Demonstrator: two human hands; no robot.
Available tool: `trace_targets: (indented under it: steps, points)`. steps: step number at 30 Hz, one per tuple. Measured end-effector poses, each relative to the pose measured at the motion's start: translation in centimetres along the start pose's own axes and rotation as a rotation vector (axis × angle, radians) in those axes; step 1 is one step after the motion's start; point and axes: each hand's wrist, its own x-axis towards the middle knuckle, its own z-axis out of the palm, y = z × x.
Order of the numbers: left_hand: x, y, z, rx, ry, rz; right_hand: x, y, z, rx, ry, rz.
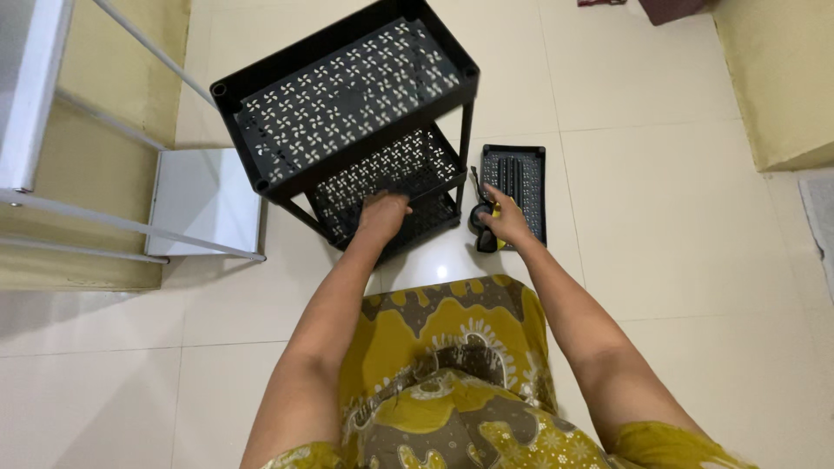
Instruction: The person assembles a black plastic three-tiered stand by inserting four vertical poles into the bottom tray and then stacking two additional trays on top, securing them in place.
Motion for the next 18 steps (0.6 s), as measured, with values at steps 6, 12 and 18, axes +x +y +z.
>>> trace_targets:
  steps: [6,12,18]
  points:
    - [0.2,-1.8,-3.1,-0.172,-0.064,-0.069,3.6,-6.0,2.5,0.263,-0.098,-0.098]
    - [-0.1,-3.8,-2.2,-0.315,-0.051,-0.079,6.0,-4.7,5.7,-0.194,-0.025,-0.009]
    - [0.9,-6.9,-1.3,-0.833,-0.258,-0.106,7.4,-2.5,6.0,0.501,-0.086,0.158]
